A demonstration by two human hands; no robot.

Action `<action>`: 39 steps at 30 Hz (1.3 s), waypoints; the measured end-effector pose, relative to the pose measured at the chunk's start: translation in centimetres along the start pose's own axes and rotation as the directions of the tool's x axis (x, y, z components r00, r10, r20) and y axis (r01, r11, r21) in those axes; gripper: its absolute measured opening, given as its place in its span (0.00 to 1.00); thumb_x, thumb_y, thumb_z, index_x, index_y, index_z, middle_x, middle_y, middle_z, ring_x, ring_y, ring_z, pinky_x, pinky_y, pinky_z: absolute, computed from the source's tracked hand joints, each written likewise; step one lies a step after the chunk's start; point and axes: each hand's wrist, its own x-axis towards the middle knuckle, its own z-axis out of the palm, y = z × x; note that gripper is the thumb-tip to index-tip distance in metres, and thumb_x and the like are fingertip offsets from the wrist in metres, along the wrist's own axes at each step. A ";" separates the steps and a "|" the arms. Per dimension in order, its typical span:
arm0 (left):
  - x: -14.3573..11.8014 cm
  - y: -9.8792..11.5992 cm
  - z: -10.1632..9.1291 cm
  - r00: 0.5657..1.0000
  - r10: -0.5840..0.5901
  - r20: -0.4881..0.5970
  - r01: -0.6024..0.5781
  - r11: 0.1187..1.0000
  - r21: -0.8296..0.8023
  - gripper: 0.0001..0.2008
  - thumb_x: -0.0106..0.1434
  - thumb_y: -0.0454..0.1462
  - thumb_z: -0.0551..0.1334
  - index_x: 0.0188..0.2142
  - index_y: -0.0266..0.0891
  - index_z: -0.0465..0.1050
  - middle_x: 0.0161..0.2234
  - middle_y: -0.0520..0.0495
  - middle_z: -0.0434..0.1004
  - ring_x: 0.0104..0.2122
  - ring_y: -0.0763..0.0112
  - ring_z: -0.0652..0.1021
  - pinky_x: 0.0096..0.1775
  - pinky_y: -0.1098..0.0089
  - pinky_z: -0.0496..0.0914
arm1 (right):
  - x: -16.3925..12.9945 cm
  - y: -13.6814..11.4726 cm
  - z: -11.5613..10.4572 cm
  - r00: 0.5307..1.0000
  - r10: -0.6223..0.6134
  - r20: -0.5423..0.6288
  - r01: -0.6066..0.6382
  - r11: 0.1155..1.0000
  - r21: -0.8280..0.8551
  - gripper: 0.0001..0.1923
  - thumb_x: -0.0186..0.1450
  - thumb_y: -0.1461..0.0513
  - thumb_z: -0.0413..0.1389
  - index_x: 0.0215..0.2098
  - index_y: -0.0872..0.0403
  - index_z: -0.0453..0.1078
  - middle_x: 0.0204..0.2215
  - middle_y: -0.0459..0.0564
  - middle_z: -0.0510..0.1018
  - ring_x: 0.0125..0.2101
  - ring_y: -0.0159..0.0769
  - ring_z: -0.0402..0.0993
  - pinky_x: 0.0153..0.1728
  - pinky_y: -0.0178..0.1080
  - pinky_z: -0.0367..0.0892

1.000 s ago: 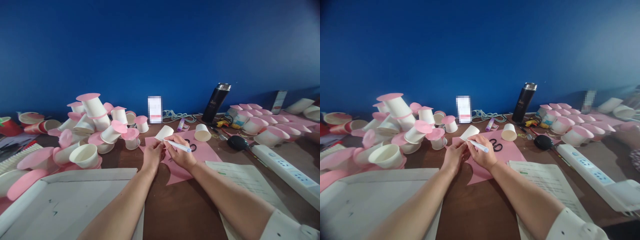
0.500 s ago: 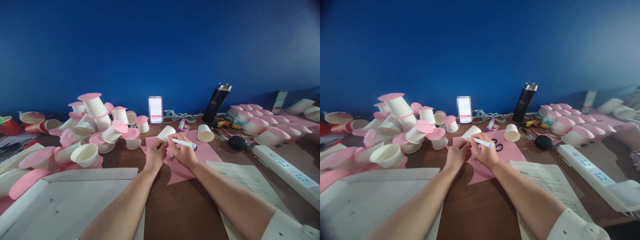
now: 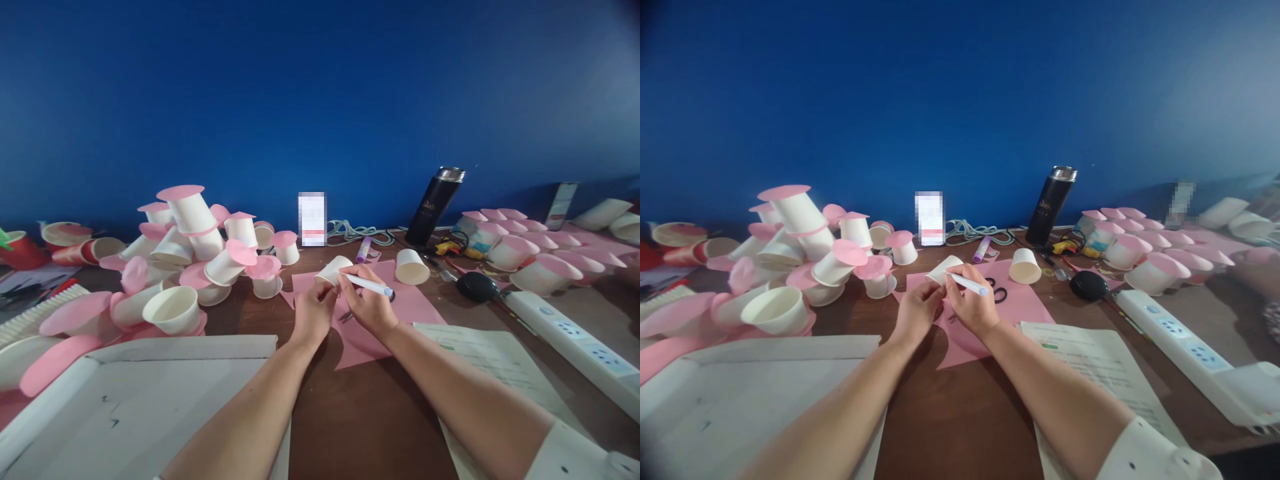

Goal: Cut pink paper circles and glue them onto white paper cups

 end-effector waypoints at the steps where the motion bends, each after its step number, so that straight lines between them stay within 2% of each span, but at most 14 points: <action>1: 0.0 0.0 0.0 1.000 -0.007 0.000 0.007 1.000 -0.014 0.09 0.56 0.42 0.63 0.23 0.39 0.73 0.16 0.54 0.65 0.18 0.76 0.63 0.22 0.74 0.56 | 0.0 0.0 0.0 1.000 -0.006 0.016 0.006 1.000 0.007 0.05 0.66 0.60 0.53 0.38 0.52 0.69 0.34 0.51 0.78 0.36 0.38 0.76 0.37 0.38 0.69; 4: 0.0 -0.1 0.1 0.996 -0.092 0.015 0.094 0.987 -0.134 0.09 0.54 0.42 0.64 0.26 0.38 0.75 0.17 0.54 0.66 0.18 0.77 0.65 0.22 0.75 0.58 | 0.0 -0.1 0.0 0.998 -0.037 0.047 0.037 0.999 0.006 0.05 0.65 0.60 0.54 0.38 0.51 0.70 0.34 0.50 0.78 0.36 0.38 0.76 0.37 0.38 0.69; 8: 0.2 0.1 0.1 0.969 -0.239 0.063 0.247 0.913 -0.326 0.12 0.50 0.44 0.68 0.29 0.37 0.75 0.22 0.51 0.71 0.20 0.77 0.70 0.24 0.76 0.62 | -0.1 -0.2 -0.1 1.000 0.003 0.001 -0.003 0.999 -0.038 0.04 0.65 0.60 0.54 0.37 0.51 0.69 0.35 0.50 0.79 0.36 0.39 0.76 0.36 0.38 0.69; 10: 0.2 0.1 0.1 0.960 -0.271 0.075 0.278 0.874 -0.398 0.14 0.48 0.44 0.69 0.30 0.37 0.76 0.24 0.50 0.73 0.22 0.76 0.73 0.25 0.76 0.64 | -0.1 -0.2 -0.1 1.000 0.011 0.009 -0.011 0.999 -0.036 0.05 0.65 0.59 0.54 0.38 0.51 0.69 0.35 0.50 0.79 0.36 0.38 0.76 0.36 0.38 0.69; 14: 0.3 0.0 0.0 0.955 -0.282 0.096 0.292 0.820 -0.491 0.16 0.46 0.44 0.71 0.32 0.37 0.75 0.22 0.52 0.72 0.21 0.77 0.73 0.24 0.77 0.64 | -0.1 -0.2 -0.1 0.995 -0.047 0.086 0.048 0.999 0.000 0.05 0.65 0.59 0.54 0.37 0.51 0.70 0.34 0.50 0.79 0.35 0.37 0.76 0.37 0.38 0.69; 20: 0.2 0.1 0.0 0.944 -0.318 0.086 0.318 0.812 -0.488 0.16 0.47 0.45 0.71 0.31 0.37 0.73 0.24 0.51 0.74 0.21 0.77 0.73 0.24 0.77 0.64 | 0.0 -0.2 -0.2 0.999 0.011 0.033 -0.010 1.000 -0.029 0.04 0.65 0.60 0.55 0.37 0.51 0.70 0.34 0.49 0.79 0.35 0.38 0.76 0.36 0.38 0.68; 25: 0.4 0.0 0.0 0.958 -0.277 0.074 0.275 0.814 -0.511 0.15 0.47 0.44 0.70 0.28 0.38 0.71 0.18 0.56 0.66 0.17 0.79 0.68 0.21 0.77 0.60 | -0.1 -0.5 -0.2 0.989 -0.034 0.145 0.033 0.999 0.010 0.04 0.65 0.60 0.55 0.36 0.51 0.71 0.32 0.48 0.79 0.33 0.36 0.76 0.35 0.37 0.68; 30: 0.3 0.2 0.0 0.949 -0.308 0.068 0.300 0.811 -0.503 0.16 0.47 0.44 0.70 0.30 0.37 0.72 0.25 0.51 0.74 0.21 0.76 0.73 0.23 0.76 0.64 | -0.1 -0.1 -0.1 0.997 0.060 0.038 -0.059 0.997 -0.039 0.05 0.64 0.59 0.55 0.36 0.51 0.70 0.34 0.49 0.79 0.34 0.38 0.76 0.34 0.37 0.68; 32: 0.3 0.2 0.0 0.951 -0.302 0.070 0.294 0.808 -0.511 0.16 0.47 0.44 0.70 0.30 0.37 0.71 0.25 0.51 0.74 0.21 0.76 0.73 0.23 0.77 0.63 | -0.1 -0.2 -0.1 0.996 0.057 0.065 -0.056 0.998 -0.016 0.05 0.64 0.59 0.55 0.36 0.51 0.71 0.33 0.49 0.79 0.34 0.37 0.76 0.34 0.37 0.68; 36: 0.4 -0.1 0.0 0.968 -0.247 0.049 0.234 0.813 -0.533 0.15 0.47 0.44 0.70 0.26 0.37 0.69 0.18 0.55 0.67 0.17 0.77 0.70 0.20 0.77 0.60 | -0.2 -0.7 -0.2 0.985 0.000 0.175 -0.006 1.000 0.031 0.05 0.65 0.60 0.55 0.35 0.52 0.71 0.32 0.47 0.79 0.32 0.35 0.76 0.34 0.36 0.67; 39: 0.4 -0.1 0.0 0.966 -0.256 0.042 0.240 0.820 -0.519 0.14 0.48 0.44 0.69 0.27 0.37 0.70 0.21 0.52 0.71 0.18 0.77 0.71 0.21 0.77 0.62 | -0.2 -0.6 -0.2 0.992 0.063 0.111 -0.062 0.998 -0.018 0.06 0.65 0.59 0.55 0.36 0.52 0.71 0.33 0.48 0.79 0.33 0.36 0.75 0.34 0.36 0.67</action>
